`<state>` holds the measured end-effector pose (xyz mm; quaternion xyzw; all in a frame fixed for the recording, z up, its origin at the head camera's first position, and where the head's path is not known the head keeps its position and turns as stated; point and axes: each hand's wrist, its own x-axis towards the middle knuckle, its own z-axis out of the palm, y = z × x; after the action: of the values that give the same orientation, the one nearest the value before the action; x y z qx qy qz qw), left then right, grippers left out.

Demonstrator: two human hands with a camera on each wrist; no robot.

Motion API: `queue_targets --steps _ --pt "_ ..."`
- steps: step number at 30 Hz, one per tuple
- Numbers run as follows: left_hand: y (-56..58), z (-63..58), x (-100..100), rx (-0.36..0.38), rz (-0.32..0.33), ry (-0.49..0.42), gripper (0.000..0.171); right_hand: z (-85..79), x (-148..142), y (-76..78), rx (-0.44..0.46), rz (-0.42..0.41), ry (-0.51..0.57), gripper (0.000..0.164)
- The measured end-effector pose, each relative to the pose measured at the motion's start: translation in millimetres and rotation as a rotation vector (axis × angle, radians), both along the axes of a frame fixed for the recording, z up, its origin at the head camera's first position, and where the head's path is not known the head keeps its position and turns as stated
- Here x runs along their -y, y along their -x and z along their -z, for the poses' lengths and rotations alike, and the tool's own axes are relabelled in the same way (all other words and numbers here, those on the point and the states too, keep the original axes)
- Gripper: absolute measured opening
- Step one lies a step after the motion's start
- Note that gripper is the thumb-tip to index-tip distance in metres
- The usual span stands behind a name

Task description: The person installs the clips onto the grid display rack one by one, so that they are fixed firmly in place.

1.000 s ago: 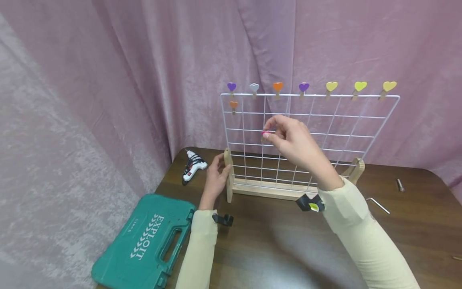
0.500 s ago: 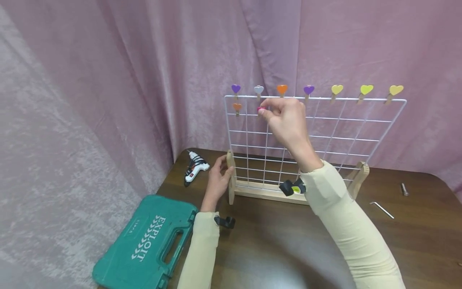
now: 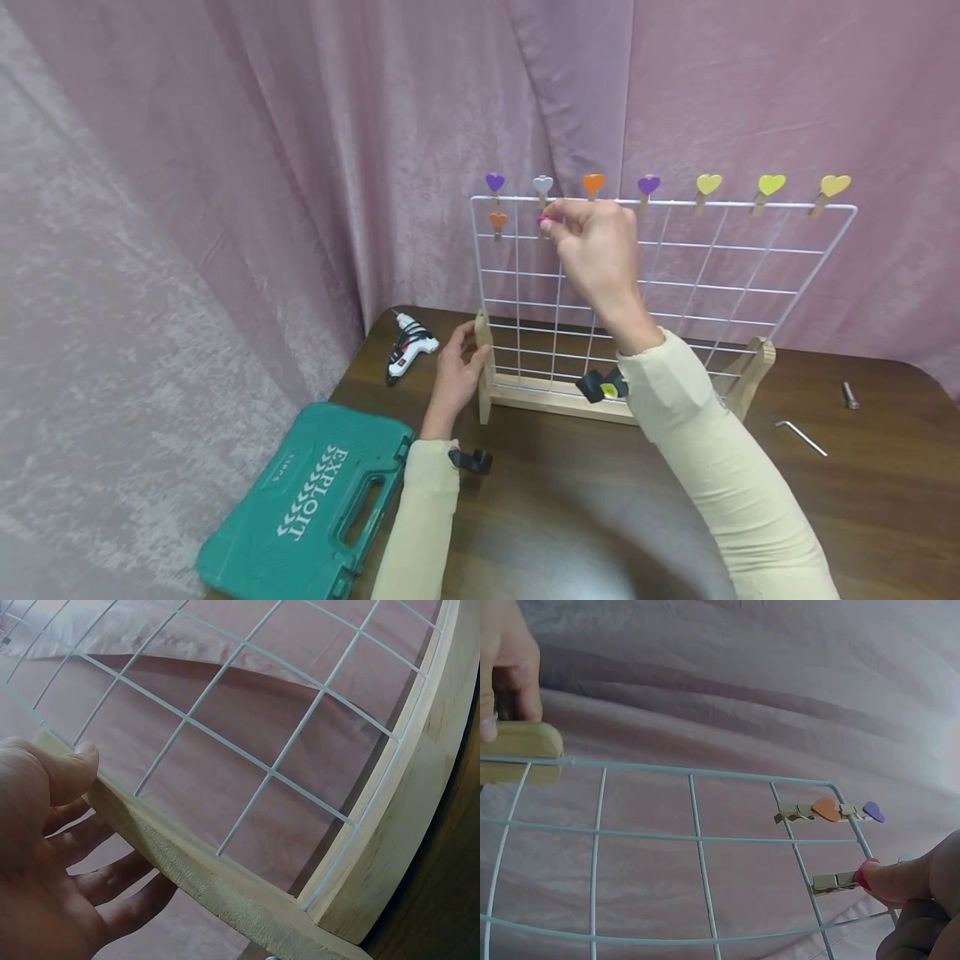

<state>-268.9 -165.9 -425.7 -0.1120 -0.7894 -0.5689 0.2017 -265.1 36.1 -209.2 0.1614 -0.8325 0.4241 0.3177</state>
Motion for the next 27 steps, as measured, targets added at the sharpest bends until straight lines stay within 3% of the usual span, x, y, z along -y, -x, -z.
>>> queue_targets --steps 8,11,15,18,27 --pt "0.0 -2.6 0 0.007 -0.003 -0.008 0.040 3.7 4 1.0 -0.015 0.027 -0.069 0.007" --pt "-11.5 -17.2 -3 0.010 0.001 0.008 0.039 5.9 4 1.6 -0.014 0.041 -0.075 0.007" --pt "-11.5 -15.3 -2 0.011 0.004 0.020 0.038 7.5 3 2.7 -0.005 0.047 -0.071 0.009" --pt "-0.3 -1.1 0 0.016 0.002 0.017 0.039 7.1 3 3.5 0.006 0.038 -0.068 0.010" --pt "-0.3 -0.6 0 0.014 -0.003 0.013 0.039 7.1 5 3.9 -0.007 0.028 -0.055 0.009"
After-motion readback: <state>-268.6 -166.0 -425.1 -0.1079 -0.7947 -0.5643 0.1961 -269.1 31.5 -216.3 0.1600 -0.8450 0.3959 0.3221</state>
